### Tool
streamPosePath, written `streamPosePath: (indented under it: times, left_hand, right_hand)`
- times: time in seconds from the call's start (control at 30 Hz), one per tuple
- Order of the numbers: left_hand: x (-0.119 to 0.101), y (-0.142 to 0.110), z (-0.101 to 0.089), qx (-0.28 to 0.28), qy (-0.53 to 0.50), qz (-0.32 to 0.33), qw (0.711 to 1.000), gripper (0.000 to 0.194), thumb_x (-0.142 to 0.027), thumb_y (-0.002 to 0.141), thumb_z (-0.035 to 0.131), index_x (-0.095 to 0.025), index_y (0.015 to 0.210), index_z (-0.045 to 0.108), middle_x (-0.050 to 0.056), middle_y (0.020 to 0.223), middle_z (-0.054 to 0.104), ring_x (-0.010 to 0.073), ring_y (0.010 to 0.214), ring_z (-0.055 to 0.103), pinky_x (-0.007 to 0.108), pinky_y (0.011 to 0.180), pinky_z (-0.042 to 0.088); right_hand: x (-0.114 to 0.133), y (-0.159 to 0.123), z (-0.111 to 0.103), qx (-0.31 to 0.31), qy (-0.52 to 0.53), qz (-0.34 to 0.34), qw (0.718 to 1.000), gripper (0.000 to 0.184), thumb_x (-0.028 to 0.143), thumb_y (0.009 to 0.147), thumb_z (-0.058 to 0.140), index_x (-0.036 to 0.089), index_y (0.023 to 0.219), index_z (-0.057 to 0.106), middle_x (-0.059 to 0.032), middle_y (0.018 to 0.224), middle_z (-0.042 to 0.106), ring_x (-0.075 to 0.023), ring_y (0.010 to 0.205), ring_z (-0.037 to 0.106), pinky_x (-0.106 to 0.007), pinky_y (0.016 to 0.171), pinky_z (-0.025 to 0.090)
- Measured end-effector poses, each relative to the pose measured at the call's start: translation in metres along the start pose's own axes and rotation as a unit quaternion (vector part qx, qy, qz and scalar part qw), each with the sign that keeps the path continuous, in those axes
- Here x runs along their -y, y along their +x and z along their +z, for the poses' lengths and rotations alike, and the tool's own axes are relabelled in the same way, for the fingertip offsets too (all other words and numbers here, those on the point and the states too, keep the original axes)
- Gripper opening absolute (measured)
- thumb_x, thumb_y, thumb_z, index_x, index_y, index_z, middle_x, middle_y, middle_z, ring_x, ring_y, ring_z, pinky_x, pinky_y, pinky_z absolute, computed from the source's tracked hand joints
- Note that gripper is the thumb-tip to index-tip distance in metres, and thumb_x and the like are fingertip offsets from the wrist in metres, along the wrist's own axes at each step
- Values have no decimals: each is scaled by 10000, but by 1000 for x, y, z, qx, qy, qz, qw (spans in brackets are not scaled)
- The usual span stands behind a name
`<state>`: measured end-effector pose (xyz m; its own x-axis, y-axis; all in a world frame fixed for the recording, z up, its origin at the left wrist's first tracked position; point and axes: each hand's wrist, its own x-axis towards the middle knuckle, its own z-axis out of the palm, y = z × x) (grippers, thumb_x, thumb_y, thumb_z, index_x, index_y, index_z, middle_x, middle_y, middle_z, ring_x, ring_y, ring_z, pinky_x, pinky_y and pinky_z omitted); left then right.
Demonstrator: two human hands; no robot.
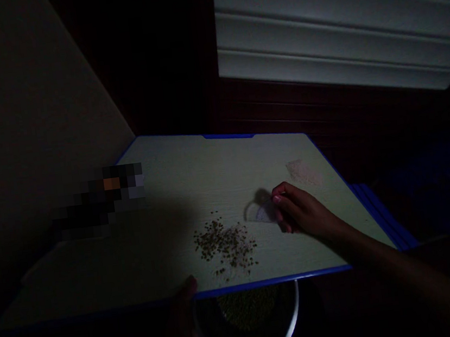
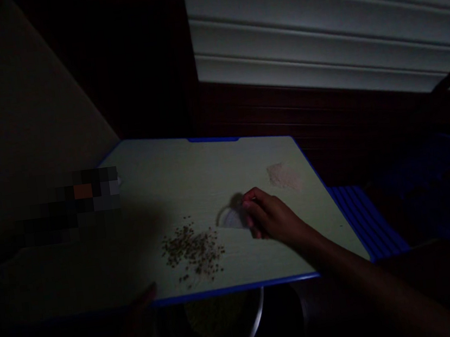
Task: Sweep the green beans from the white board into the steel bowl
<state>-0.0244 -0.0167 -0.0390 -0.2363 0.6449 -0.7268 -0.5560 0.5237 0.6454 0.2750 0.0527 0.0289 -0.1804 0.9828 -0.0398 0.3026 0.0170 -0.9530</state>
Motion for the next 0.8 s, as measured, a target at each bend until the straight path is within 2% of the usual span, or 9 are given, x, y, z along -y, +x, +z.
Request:
streamPosePath:
  times: [0.07,0.13,0.23,0.33,0.4,0.47,0.6,0.73,0.8]
  left_hand:
    - [-1,-1,3,-31,5,-12,999,244,-141,744,727,-262,949,676,53,1020,802,305,1448,450,526,1229,279]
    - [-1,-3,8,-25,0,-35,999,204,-175,763,737,-247,948,689,47,990,804,296,1469,413,505,1239,272]
    - [-2,-5,15,0,-18,-62,998,141,-230,765,774,-224,893,715,40,892,802,312,1481,378,494,1252,242]
    - [-6,-10,21,-25,-33,-72,997,125,-189,782,750,-228,896,719,38,867,803,315,1467,405,512,1255,234]
    - [-8,-13,23,-34,-49,-81,995,217,-180,797,725,-226,1009,723,55,935,810,319,1423,475,516,1238,295]
    - [-8,-14,23,-25,-63,-89,994,390,-184,797,726,-220,1185,695,69,1028,808,324,1363,548,509,1201,377]
    - [-8,-13,21,-5,-68,-102,992,666,-179,804,732,-217,1445,554,77,1106,798,314,1271,628,494,1152,444]
    - [-12,-15,23,-10,-63,-146,987,677,-150,824,704,-149,1478,529,103,1013,809,325,1217,661,508,1146,444]
    - [-12,-15,24,-1,-74,-146,986,661,-154,838,685,-149,1481,529,112,1054,801,332,1205,666,520,1148,440]
  right_hand:
    - [1,-5,4,57,67,19,996,210,448,981,597,277,1052,499,28,709,645,-112,485,589,-220,411,403]
    - [1,-11,5,87,100,25,991,224,400,944,666,285,1074,523,24,720,667,-129,533,627,-241,456,459]
    - [0,-18,4,51,42,9,998,235,384,930,687,292,1132,610,11,760,699,-142,611,643,-276,530,503]
    - [-1,-20,2,7,-81,-30,996,196,388,916,704,277,1078,708,17,737,702,-129,602,610,-273,534,482]
    - [-1,-20,1,3,-119,-54,991,191,394,917,702,270,1058,734,14,745,717,-129,614,627,-274,547,496]
    - [-1,-19,0,4,-140,-73,987,206,392,924,699,266,1083,739,-1,823,755,-137,679,672,-287,604,536]
    - [-1,-20,-1,23,-164,-100,981,194,371,931,703,269,1090,747,-11,908,778,-140,744,705,-300,675,568]
    - [-1,-22,-1,33,-153,-108,982,161,347,925,717,282,1066,757,6,845,773,-132,701,703,-281,633,562]
    - [0,-23,0,43,-149,-100,983,163,340,930,712,280,1075,755,3,832,783,-137,691,713,-281,617,557]
